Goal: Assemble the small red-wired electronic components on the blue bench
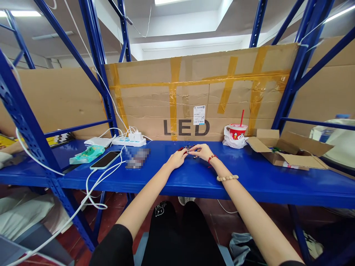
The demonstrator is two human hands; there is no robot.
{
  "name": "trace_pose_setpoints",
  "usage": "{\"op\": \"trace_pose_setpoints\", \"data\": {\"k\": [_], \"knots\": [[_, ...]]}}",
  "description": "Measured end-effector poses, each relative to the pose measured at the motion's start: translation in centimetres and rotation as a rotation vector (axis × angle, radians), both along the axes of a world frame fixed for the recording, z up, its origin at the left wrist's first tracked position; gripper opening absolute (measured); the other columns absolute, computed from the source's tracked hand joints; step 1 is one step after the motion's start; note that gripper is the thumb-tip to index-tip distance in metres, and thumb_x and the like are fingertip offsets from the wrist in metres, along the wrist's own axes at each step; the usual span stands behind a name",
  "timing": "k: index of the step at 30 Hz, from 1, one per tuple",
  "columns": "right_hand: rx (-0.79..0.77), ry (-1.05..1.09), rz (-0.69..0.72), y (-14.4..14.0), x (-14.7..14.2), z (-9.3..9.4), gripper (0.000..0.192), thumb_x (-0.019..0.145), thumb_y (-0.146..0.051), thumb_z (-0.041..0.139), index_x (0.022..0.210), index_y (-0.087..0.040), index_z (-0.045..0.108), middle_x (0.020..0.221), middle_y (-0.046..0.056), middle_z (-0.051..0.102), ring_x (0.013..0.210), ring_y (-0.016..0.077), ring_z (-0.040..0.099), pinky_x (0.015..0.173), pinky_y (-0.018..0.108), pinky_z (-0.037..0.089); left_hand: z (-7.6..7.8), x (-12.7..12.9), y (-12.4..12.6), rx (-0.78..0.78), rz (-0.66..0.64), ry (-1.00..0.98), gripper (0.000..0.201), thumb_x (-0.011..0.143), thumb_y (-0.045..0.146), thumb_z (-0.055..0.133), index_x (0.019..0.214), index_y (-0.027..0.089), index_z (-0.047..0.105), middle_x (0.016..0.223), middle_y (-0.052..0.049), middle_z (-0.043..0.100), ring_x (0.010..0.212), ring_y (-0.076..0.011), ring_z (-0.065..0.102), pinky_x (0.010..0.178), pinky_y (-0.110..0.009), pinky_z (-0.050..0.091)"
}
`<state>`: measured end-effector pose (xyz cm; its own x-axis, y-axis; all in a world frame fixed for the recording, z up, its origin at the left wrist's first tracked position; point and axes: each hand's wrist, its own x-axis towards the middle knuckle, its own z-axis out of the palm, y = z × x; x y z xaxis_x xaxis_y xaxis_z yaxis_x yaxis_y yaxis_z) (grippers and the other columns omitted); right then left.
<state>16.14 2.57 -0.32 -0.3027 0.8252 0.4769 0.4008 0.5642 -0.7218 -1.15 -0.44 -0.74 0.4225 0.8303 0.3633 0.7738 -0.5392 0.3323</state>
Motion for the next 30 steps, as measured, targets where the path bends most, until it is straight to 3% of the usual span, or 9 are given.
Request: {"op": "trace_pose_setpoints", "data": {"k": [14,24,30], "knots": [[-0.012,-0.017,-0.018,0.3,0.1,-0.2,0.026,0.059,-0.034,0.070,0.075,-0.014,0.069,0.078,0.006,0.067,0.043,0.0077,0.053,0.044,0.021,0.045,-0.3,0.0,0.5,0.024,0.001,0.052,0.032,0.089,0.032,0.026,0.114,0.027,0.047,0.111,-0.005,0.058,0.100,-0.0235,0.055,0.081,-0.036,0.044],[0.112,-0.073,-0.048,1.0,0.3,-0.6,0.025,0.060,-0.038,0.069,0.072,-0.017,0.070,0.075,0.004,0.067,0.040,0.0068,0.052,0.044,0.020,0.042,-0.2,0.0,0.2,0.023,0.028,0.088,0.034,0.090,0.033,0.025,0.117,0.028,0.044,0.113,-0.003,0.057,0.100,-0.0222,0.055,0.083,-0.034,0.043],[0.081,-0.021,-0.045,1.1,0.2,-0.7,0.028,0.057,-0.040,0.070,0.071,-0.016,0.070,0.073,0.004,0.066,0.039,0.0065,0.051,0.043,0.020,0.041,0.1,0.0,0.0,0.008,-0.022,0.073,0.034,0.090,0.034,0.024,0.117,0.028,0.044,0.105,-0.003,0.059,0.093,-0.0208,0.057,0.076,-0.031,0.046]]}}
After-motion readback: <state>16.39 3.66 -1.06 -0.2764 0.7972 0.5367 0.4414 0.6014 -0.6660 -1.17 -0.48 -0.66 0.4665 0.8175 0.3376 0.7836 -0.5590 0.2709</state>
